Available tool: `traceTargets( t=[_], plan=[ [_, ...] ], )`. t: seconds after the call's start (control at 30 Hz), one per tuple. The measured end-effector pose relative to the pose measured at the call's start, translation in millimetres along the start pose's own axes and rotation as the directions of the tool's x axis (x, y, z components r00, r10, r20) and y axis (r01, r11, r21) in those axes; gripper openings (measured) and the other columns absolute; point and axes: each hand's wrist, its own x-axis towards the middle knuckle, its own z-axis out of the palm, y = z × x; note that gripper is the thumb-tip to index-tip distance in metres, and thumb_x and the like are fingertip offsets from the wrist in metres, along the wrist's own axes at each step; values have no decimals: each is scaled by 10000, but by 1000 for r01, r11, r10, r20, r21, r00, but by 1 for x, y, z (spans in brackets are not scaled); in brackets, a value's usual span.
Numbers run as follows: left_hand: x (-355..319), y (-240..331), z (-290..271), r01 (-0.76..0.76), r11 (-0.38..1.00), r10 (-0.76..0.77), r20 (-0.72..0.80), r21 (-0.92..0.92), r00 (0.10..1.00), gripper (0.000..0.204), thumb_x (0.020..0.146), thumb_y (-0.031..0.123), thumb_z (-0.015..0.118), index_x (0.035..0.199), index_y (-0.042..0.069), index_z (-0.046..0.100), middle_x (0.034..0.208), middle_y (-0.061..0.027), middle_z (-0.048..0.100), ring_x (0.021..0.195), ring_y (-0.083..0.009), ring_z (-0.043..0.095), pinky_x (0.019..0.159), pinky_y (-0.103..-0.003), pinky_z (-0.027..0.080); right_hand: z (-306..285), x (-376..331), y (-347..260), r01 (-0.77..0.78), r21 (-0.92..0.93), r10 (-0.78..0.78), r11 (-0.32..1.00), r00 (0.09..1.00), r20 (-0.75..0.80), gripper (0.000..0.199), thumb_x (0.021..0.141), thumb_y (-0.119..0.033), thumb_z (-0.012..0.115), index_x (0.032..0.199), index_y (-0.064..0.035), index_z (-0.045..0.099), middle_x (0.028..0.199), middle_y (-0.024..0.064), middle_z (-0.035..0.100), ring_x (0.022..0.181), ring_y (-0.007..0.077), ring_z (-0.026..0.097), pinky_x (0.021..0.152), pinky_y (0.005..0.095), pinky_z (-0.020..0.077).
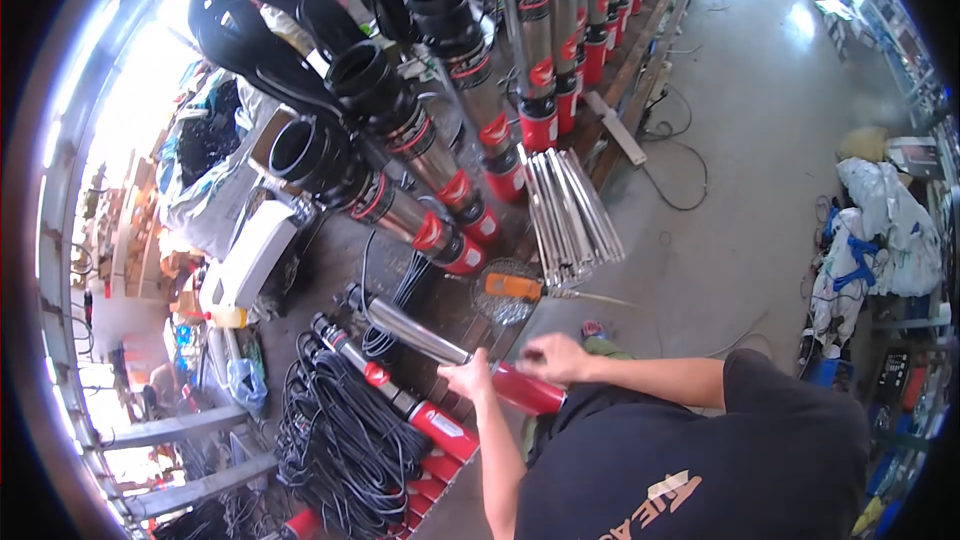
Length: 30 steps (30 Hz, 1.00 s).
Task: The person assembles water pumps by picking up metal rods, attaching them to the pump bodies, and securing them with a pneumatic screwdriver.
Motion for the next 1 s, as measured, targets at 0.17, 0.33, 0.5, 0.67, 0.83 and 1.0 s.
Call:
traceTargets(
  t=[0.17, 0.33, 0.5, 0.67, 0.83, 1.0],
  plan=[
    [20, -32, -5, -96, 994, 96, 2, 57, 995, 888, 622, 293, 908, 1279, -80, 441, 1222, -272, 591, 1172, -418, 580, 1050, -462, 447, -130, 83, 19, -37, -135, -79, 990, 647, -758, 162, 878, -202, 673, 898, -51, 730, 855, 161, 709, 790, 347, 695, 689, 436, 542],
    [4, -30, -14, -220, 975, 214, -131, -30, 968, 745, 721, 215, 842, 1282, -62, 438, 1166, -245, 542, 1094, -397, 541, 1012, -498, 421, -193, 117, 50, -457, -359, 112, 814, 729, -675, 367, 806, -375, 719, 927, -29, 731, 947, 197, 725, 891, 383, 710, 787, 494, 564],
    [-2, -31, -23, -233, 917, 184, -176, -324, 967, 507, 809, 107, 770, 1209, -14, 485, 1072, -146, 535, 972, -280, 557, 900, -392, 475, -182, 134, 50, -475, -392, 138, 787, 756, -639, 403, 793, -389, 738, 903, -1, 747, 922, 226, 727, 903, 396, 719, 798, 496, 572],
    [-37, 4, -40, -323, 799, 220, -255, -507, 942, 334, 849, 43, 691, 1140, 7, 532, 992, -73, 539, 885, -194, 548, 837, -310, 472, -194, 139, 64, -459, -105, 266, 882, 670, -694, 318, 768, -351, 779, 888, -56, 778, 911, 190, 736, 899, 378, 720, 836, 475, 568],
    [-78, 49, -61, -348, 698, 449, 4, -626, 894, 189, 887, 56, 714, 1043, -8, 628, 923, -46, 628, 824, -113, 593, 735, -255, 501, -194, 130, 62, -253, 277, 373, 927, 697, -612, 308, 877, -275, 730, 868, 32, 727, 756, 106, 709, 702, 207, 692, 670, 369, 556],
    [-123, 114, -68, -532, 686, 709, 289, -496, 644, 500, 789, 188, 857, 1197, -19, 656, 1114, -166, 676, 998, -247, 669, 853, -351, 540, -118, 66, 0, 67, 974, 368, 218, 919, -145, 217, 1051, -213, 558, 1113, -8, 594, 906, 43, 654, 720, 142, 641, 647, 300, 571]
  ],
)
